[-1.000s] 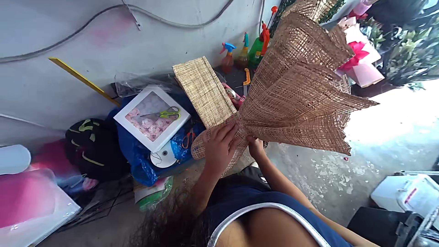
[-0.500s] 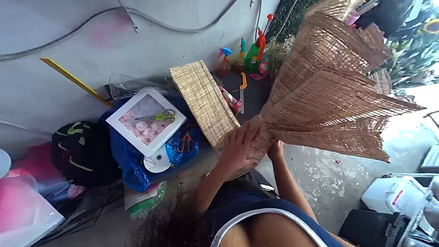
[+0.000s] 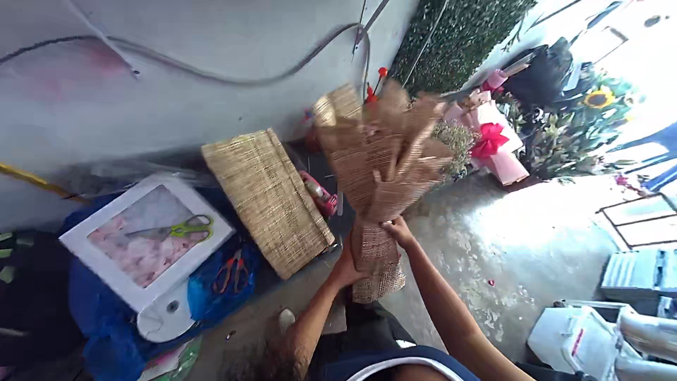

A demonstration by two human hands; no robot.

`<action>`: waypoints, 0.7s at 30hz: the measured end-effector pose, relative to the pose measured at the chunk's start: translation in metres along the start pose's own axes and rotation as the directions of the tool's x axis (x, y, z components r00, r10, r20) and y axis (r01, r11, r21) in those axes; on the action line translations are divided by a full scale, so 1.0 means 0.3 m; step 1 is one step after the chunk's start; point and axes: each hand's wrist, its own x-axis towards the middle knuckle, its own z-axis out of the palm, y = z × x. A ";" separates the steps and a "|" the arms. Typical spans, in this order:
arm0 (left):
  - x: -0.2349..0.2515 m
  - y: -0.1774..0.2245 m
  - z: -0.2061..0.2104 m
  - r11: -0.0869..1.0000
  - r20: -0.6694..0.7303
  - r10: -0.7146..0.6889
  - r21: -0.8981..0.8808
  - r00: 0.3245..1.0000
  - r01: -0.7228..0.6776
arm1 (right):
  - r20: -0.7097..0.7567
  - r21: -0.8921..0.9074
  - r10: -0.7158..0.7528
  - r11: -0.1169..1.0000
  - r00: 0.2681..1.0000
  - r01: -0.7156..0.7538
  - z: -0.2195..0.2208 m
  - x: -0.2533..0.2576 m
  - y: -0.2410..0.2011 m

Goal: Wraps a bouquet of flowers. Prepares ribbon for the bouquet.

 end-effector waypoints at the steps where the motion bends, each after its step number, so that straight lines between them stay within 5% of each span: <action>1: 0.050 -0.036 0.033 0.998 -0.072 -0.008 -0.068 0.997 0.003 | 0.090 -0.011 0.016 1.000 0.996 -0.015 -0.031 0.071 0.018; 3: 0.122 -0.078 0.090 0.980 -0.176 -0.067 -0.198 0.982 0.031 | 0.251 -0.029 0.019 0.999 0.968 -0.012 -0.104 0.199 0.097; 5: 0.166 -0.085 0.140 0.963 -0.255 -0.168 -0.249 0.952 0.103 | 0.284 -0.274 0.040 0.961 0.958 0.042 -0.186 0.313 0.232; 8: 0.235 -0.127 0.209 0.942 -0.333 -0.254 -0.297 0.908 0.155 | 0.348 -0.837 0.207 0.508 0.914 0.203 -0.318 0.420 0.361; 10: 0.277 -0.174 0.257 0.942 -0.371 -0.242 -0.311 0.897 0.126 | 0.409 -0.885 0.248 0.343 0.878 0.315 -0.418 0.470 0.392; 12: 0.307 -0.195 0.306 0.931 -0.358 -0.282 -0.327 0.890 0.163 | 0.402 -0.890 0.226 0.324 0.887 0.321 -0.543 0.545 0.370; 18: 0.386 -0.209 0.445 0.877 -0.394 -0.388 -0.435 0.833 0.203 | 0.208 -0.966 0.257 0.204 0.944 0.157 -1.063 0.867 0.321; 21: 0.408 -0.237 0.466 0.869 -0.403 -0.411 -0.444 0.818 0.218 | 0.045 -0.985 0.223 0.172 0.974 0.006 -1.058 0.960 0.255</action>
